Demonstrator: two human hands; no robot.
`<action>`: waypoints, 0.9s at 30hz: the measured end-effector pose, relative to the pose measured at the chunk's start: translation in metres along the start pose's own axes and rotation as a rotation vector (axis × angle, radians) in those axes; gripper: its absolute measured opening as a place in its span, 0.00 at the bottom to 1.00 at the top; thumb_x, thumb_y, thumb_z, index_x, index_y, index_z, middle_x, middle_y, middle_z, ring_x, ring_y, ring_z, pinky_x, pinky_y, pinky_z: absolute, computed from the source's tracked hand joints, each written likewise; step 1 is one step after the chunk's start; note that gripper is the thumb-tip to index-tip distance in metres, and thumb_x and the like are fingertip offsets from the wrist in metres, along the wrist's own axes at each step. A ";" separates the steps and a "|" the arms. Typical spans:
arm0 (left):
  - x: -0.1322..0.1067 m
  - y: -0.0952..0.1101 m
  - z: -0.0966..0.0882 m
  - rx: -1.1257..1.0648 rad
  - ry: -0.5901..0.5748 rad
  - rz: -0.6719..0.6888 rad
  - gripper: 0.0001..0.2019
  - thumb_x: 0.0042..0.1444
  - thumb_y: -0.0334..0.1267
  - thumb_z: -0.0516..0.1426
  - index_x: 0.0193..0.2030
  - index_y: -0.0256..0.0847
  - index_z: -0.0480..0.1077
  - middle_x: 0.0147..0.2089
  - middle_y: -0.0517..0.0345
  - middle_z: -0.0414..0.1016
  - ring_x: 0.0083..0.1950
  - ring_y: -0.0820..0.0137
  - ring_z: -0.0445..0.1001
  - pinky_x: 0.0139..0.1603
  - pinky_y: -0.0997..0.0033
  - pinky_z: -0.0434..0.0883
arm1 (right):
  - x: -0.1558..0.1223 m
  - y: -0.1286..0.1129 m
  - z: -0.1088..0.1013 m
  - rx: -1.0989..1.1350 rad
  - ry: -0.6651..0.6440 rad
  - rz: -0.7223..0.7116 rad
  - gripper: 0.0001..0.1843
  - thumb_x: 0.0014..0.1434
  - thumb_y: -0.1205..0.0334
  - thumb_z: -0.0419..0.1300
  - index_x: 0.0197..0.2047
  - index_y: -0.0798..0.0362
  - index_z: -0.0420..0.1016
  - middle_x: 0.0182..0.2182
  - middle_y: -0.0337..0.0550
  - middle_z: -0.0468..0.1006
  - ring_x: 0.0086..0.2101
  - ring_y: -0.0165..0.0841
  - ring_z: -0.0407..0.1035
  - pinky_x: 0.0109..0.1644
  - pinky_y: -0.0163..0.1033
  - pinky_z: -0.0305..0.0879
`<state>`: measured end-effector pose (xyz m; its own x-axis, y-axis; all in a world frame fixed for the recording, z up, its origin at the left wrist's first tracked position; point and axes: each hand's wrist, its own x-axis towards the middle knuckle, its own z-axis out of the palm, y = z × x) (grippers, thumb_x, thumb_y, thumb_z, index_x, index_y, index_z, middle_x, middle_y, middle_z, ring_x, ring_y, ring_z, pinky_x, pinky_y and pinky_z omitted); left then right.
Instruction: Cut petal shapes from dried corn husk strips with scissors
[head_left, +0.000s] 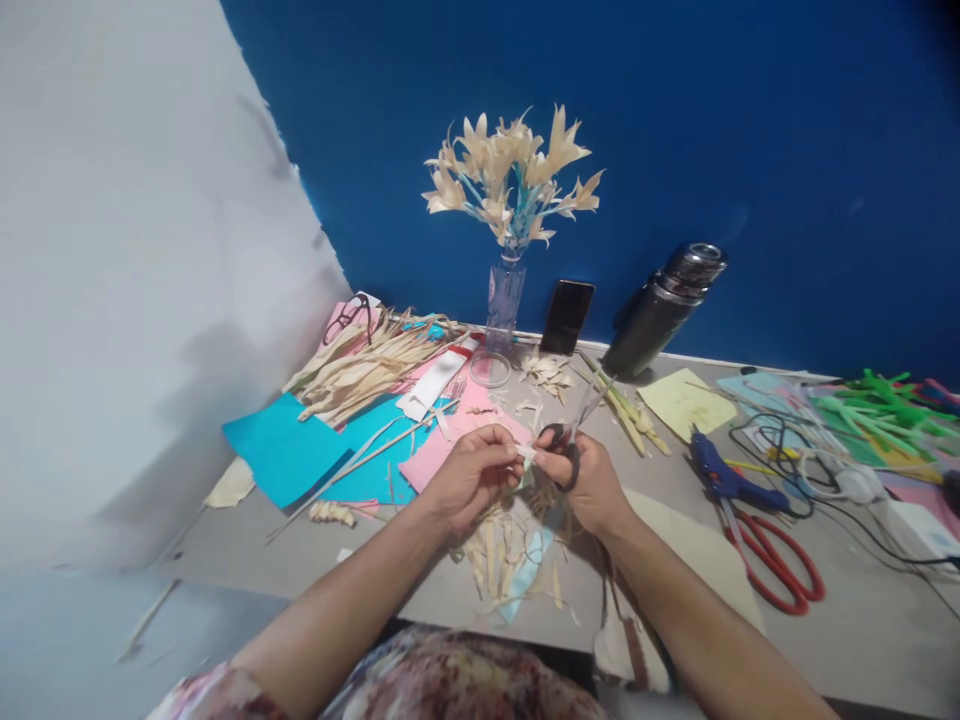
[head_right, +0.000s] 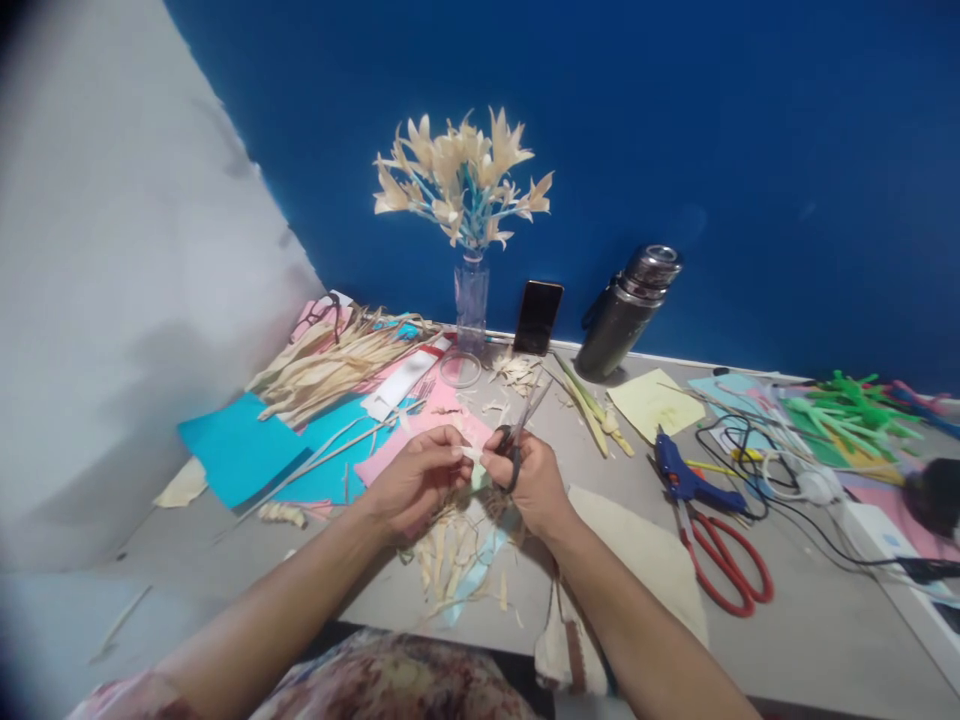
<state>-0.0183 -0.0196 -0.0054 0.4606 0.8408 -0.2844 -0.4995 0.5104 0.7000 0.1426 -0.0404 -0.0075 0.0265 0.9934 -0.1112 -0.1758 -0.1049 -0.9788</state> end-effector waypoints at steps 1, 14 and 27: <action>0.000 -0.001 -0.001 -0.003 -0.025 -0.025 0.07 0.45 0.28 0.62 0.27 0.35 0.67 0.24 0.56 0.71 0.25 0.75 0.71 0.27 0.78 0.66 | 0.000 -0.001 -0.001 -0.001 -0.011 0.003 0.16 0.43 0.57 0.71 0.31 0.55 0.71 0.22 0.35 0.71 0.23 0.27 0.62 0.28 0.33 0.58; -0.005 0.006 -0.007 0.246 -0.226 -0.071 0.08 0.45 0.35 0.65 0.29 0.34 0.72 0.27 0.54 0.73 0.28 0.72 0.70 0.31 0.73 0.65 | -0.001 -0.001 -0.013 -0.015 -0.265 0.096 0.17 0.41 0.60 0.72 0.32 0.57 0.72 0.23 0.36 0.72 0.23 0.27 0.63 0.27 0.31 0.56; -0.003 -0.001 -0.006 0.285 -0.079 -0.018 0.09 0.38 0.31 0.69 0.25 0.34 0.74 0.23 0.59 0.72 0.24 0.76 0.67 0.28 0.75 0.62 | 0.002 0.002 -0.010 0.078 -0.148 0.075 0.18 0.42 0.56 0.71 0.33 0.56 0.73 0.21 0.34 0.67 0.21 0.25 0.57 0.25 0.32 0.52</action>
<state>-0.0237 -0.0214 -0.0094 0.5287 0.8098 -0.2542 -0.2701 0.4444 0.8541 0.1523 -0.0391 -0.0112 -0.1333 0.9795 -0.1509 -0.2482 -0.1804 -0.9518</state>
